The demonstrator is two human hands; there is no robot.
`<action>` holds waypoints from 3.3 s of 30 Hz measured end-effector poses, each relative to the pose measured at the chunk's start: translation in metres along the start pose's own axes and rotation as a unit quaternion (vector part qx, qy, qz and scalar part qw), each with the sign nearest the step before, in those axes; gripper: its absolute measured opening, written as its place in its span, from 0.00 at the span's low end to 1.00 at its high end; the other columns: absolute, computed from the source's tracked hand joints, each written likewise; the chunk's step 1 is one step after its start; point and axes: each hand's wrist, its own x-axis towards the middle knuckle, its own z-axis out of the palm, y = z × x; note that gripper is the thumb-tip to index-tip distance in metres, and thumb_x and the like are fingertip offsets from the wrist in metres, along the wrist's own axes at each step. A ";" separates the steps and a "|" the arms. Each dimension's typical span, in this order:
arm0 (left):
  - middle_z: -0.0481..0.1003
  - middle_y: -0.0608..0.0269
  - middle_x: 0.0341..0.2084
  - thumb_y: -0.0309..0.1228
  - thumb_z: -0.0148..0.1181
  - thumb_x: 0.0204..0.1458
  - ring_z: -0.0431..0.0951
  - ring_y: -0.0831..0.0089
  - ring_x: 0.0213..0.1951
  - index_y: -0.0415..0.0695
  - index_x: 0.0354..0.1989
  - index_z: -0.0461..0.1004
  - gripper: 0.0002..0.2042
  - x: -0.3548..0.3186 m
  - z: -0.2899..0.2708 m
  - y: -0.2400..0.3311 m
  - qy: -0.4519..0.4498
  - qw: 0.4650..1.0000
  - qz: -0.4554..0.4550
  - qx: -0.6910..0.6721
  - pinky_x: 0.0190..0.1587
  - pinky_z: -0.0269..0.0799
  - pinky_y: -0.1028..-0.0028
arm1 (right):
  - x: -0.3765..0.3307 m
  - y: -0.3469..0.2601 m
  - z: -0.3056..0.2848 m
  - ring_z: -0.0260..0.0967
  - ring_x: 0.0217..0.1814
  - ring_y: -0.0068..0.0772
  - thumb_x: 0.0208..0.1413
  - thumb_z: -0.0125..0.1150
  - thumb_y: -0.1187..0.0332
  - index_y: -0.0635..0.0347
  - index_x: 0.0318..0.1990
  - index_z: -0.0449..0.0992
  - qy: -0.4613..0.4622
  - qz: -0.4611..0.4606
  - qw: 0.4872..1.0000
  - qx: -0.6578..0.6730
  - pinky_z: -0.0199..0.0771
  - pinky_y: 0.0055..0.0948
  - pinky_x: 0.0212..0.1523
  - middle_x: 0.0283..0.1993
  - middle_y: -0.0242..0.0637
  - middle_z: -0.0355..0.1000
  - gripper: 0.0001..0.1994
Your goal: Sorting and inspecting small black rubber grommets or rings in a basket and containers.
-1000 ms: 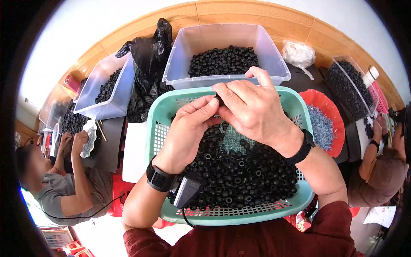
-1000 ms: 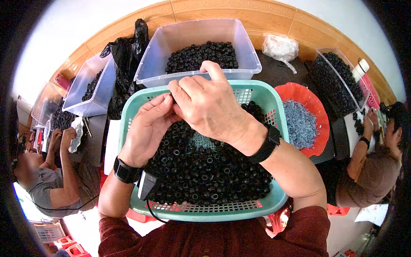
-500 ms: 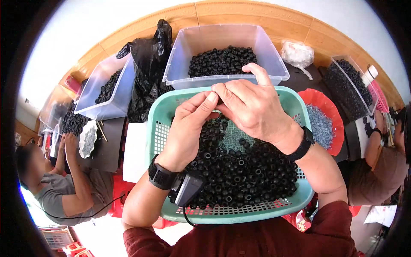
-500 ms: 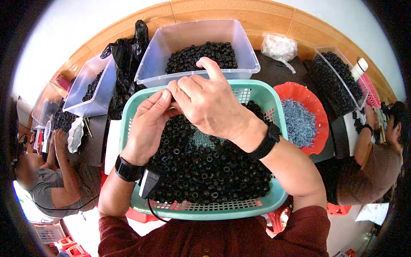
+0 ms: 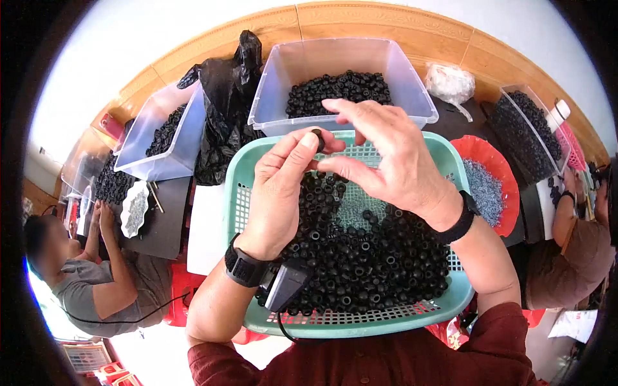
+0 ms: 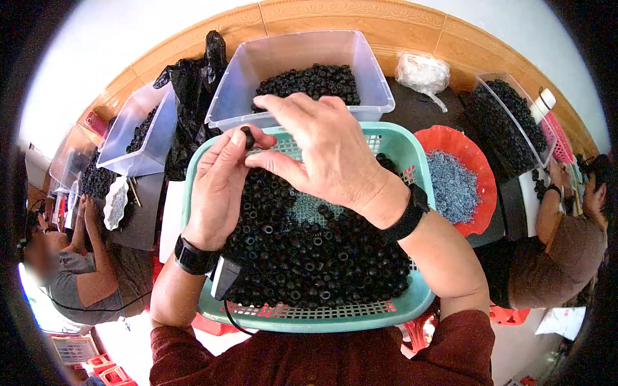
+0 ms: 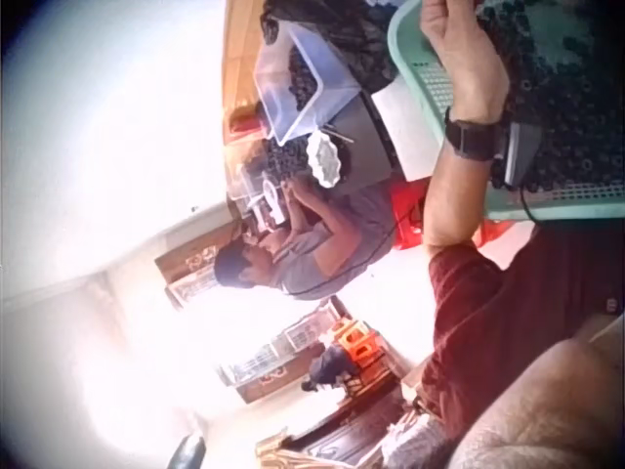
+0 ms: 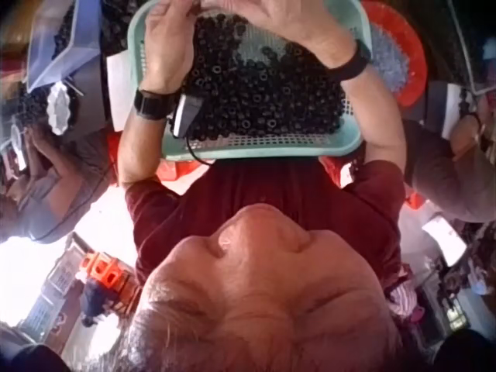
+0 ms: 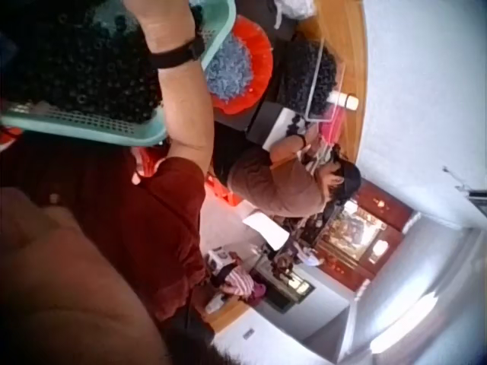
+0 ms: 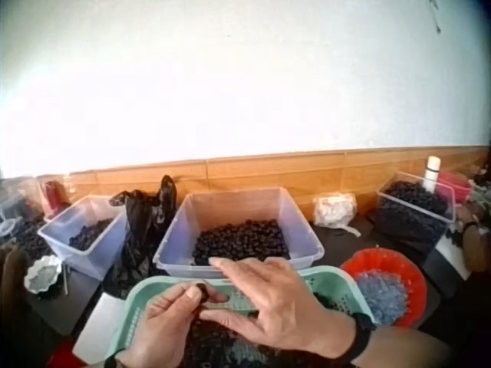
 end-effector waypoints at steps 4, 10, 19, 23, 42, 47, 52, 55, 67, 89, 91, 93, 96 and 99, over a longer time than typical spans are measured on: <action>0.75 0.67 0.40 0.32 0.49 0.60 0.71 0.81 0.45 0.41 0.43 0.75 0.10 0.000 0.010 0.008 0.014 0.994 0.087 0.064 0.55 0.59 0.76 | 0.004 0.007 -0.010 0.63 0.27 0.21 0.58 0.54 0.52 0.63 0.40 0.75 -0.139 0.265 0.881 0.366 0.62 0.19 0.25 0.28 0.29 0.68 0.20; 0.75 0.65 0.40 0.29 0.48 0.61 0.72 0.79 0.43 0.40 0.48 0.71 0.12 0.000 0.014 0.004 -0.024 0.994 0.085 0.067 0.53 0.65 0.74 | 0.004 0.000 -0.002 0.51 0.20 0.16 0.63 0.41 0.50 0.56 0.28 0.68 -0.251 0.367 0.690 0.572 0.49 0.17 0.20 0.23 0.25 0.61 0.21; 0.74 0.65 0.38 0.29 0.49 0.60 0.72 0.80 0.41 0.38 0.49 0.72 0.12 -0.004 0.017 0.007 -0.033 0.990 0.102 0.096 0.49 0.67 0.77 | 0.006 -0.013 -0.006 0.37 0.12 0.12 0.54 0.47 0.49 0.48 0.19 0.56 -0.216 0.446 0.587 0.640 0.35 0.18 0.13 0.13 0.18 0.45 0.19; 0.74 0.65 0.39 0.29 0.49 0.60 0.72 0.80 0.41 0.37 0.49 0.72 0.12 -0.003 0.014 0.006 -0.038 0.986 0.110 0.120 0.48 0.68 0.77 | 0.004 -0.012 -0.002 0.37 0.11 0.12 0.54 0.48 0.48 0.48 0.19 0.56 -0.211 0.440 0.587 0.646 0.34 0.18 0.13 0.13 0.18 0.45 0.19; 0.78 0.64 0.33 0.27 0.51 0.59 0.75 0.79 0.38 0.36 0.50 0.72 0.13 -0.005 0.014 0.001 -0.028 0.995 0.040 0.091 0.50 0.68 0.76 | -0.006 -0.011 0.005 0.38 0.12 0.14 0.56 0.46 0.51 0.50 0.17 0.57 -0.131 0.453 0.600 0.647 0.37 0.20 0.14 0.13 0.19 0.45 0.20; 0.78 0.64 0.32 0.27 0.51 0.58 0.75 0.80 0.37 0.36 0.48 0.73 0.12 -0.004 0.019 -0.002 -0.005 0.996 0.021 0.091 0.48 0.68 0.77 | -0.008 -0.014 0.012 0.37 0.11 0.15 0.56 0.46 0.52 0.49 0.17 0.56 -0.111 0.487 0.562 0.659 0.36 0.21 0.14 0.13 0.18 0.44 0.19; 0.76 0.61 0.42 0.31 0.51 0.59 0.73 0.78 0.45 0.38 0.52 0.71 0.15 0.008 0.009 -0.013 0.016 0.997 0.047 0.058 0.52 0.63 0.76 | -0.002 -0.009 0.010 0.40 0.12 0.14 0.57 0.47 0.52 0.49 0.16 0.57 -0.082 0.462 0.602 0.646 0.40 0.19 0.14 0.13 0.18 0.47 0.20; 0.72 0.59 0.49 0.39 0.50 0.60 0.70 0.75 0.50 0.39 0.58 0.64 0.21 0.009 0.010 -0.004 0.016 0.996 0.037 0.075 0.53 0.61 0.75 | 0.005 -0.015 -0.004 0.43 0.14 0.12 0.60 0.47 0.52 0.56 0.21 0.66 0.066 0.326 0.782 0.528 0.46 0.18 0.16 0.14 0.20 0.52 0.21; 0.74 0.65 0.43 0.32 0.54 0.57 0.72 0.82 0.39 0.40 0.50 0.71 0.15 0.007 -0.005 -0.011 0.094 0.988 -0.104 0.064 0.42 0.63 0.81 | -0.038 0.037 0.042 0.74 0.29 0.51 0.46 0.55 0.72 0.60 0.23 0.77 -0.260 0.131 0.956 -0.044 0.73 0.44 0.32 0.22 0.47 0.73 0.06; 0.74 0.69 0.42 0.32 0.55 0.56 0.69 0.84 0.40 0.42 0.50 0.73 0.15 0.004 -0.013 -0.016 0.048 0.985 -0.125 0.110 0.42 0.60 0.81 | -0.014 0.036 0.020 0.67 0.28 0.20 0.51 0.63 0.65 0.66 0.35 0.77 -0.237 0.248 0.891 0.299 0.68 0.23 0.30 0.29 0.32 0.74 0.11; 0.75 0.72 0.36 0.32 0.56 0.55 0.68 0.85 0.36 0.42 0.47 0.75 0.13 0.005 -0.010 -0.016 0.041 0.986 -0.121 0.108 0.39 0.59 0.82 | -0.011 0.039 0.016 0.65 0.27 0.18 0.53 0.61 0.65 0.66 0.35 0.77 -0.251 0.298 0.852 0.349 0.66 0.20 0.29 0.29 0.31 0.74 0.11; 0.75 0.72 0.36 0.33 0.56 0.55 0.68 0.86 0.35 0.42 0.47 0.75 0.13 0.005 -0.006 -0.012 0.030 0.988 -0.102 0.113 0.39 0.59 0.82 | -0.006 0.033 0.011 0.60 0.23 0.12 0.57 0.58 0.63 0.63 0.33 0.78 -0.251 0.360 0.796 0.416 0.62 0.14 0.25 0.28 0.29 0.73 0.11; 0.76 0.72 0.35 0.34 0.55 0.56 0.68 0.86 0.34 0.42 0.45 0.76 0.12 0.006 -0.007 -0.012 0.013 0.990 -0.073 0.122 0.38 0.60 0.82 | -0.005 0.036 0.009 0.59 0.22 0.12 0.57 0.58 0.62 0.63 0.33 0.78 -0.245 0.375 0.758 0.474 0.61 0.14 0.24 0.27 0.28 0.73 0.11; 0.76 0.71 0.35 0.34 0.54 0.57 0.69 0.86 0.34 0.42 0.44 0.76 0.11 0.007 -0.009 -0.014 0.044 0.988 -0.055 0.136 0.38 0.61 0.83 | -0.007 0.037 0.015 0.58 0.21 0.12 0.55 0.60 0.60 0.62 0.31 0.78 -0.242 0.367 0.775 0.454 0.60 0.14 0.23 0.25 0.27 0.72 0.13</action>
